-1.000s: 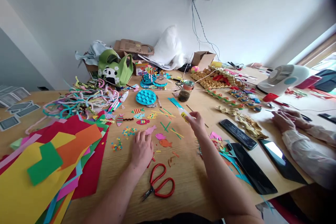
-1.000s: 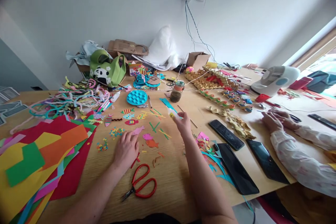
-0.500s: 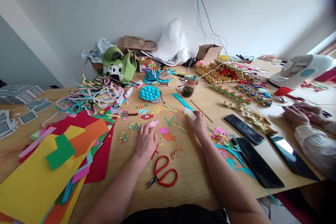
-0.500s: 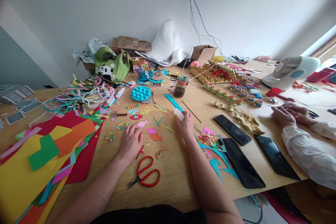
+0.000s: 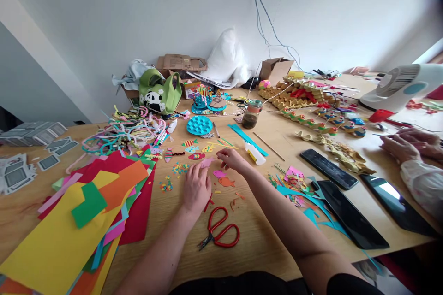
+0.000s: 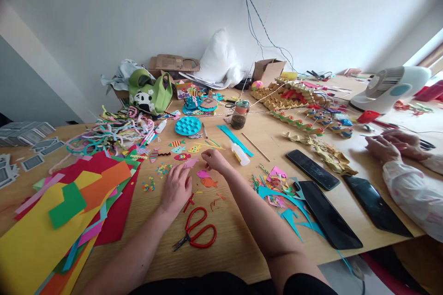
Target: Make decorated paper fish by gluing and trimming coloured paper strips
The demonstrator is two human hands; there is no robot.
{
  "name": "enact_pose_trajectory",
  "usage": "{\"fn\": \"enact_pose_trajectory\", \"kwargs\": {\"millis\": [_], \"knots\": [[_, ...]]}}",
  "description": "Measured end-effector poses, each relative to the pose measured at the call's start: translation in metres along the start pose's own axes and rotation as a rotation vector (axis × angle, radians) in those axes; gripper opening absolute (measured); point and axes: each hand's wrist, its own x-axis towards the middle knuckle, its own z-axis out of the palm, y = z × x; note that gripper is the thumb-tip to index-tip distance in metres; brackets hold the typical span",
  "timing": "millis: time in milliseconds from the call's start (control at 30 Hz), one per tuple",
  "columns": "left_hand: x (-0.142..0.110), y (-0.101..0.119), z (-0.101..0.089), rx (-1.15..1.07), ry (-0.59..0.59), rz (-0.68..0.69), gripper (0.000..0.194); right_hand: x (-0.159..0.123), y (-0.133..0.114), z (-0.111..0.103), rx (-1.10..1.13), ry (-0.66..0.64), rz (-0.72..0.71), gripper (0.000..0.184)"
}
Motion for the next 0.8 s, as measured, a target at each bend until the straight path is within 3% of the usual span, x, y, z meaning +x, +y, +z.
{"fn": "enact_pose_trajectory", "kwargs": {"millis": [200,367,500,567,700,800], "knots": [[0.001,0.002,0.001,-0.005,0.03,0.017,0.033,0.014,0.004,0.008,0.145,-0.13,0.075,0.029],[0.0,0.001,0.001,-0.1,0.07,0.033,0.034,0.007,0.001,0.008,0.202,-0.048,0.017,0.023],[0.001,-0.002,0.004,-0.334,0.147,-0.005,0.042,-0.005,-0.007,0.002,0.207,-0.003,-0.03,0.022],[0.004,-0.006,0.009,-0.559,0.172,-0.132,0.042,-0.014,-0.012,-0.002,0.211,-0.018,-0.045,0.022],[0.01,-0.012,0.02,-1.238,0.076,-0.598,0.039,-0.03,-0.02,-0.004,0.22,-0.097,-0.058,0.026],[0.014,-0.012,0.02,-1.612,0.003,-0.734,0.04,-0.035,-0.021,-0.002,0.212,-0.157,-0.067,0.028]]}}
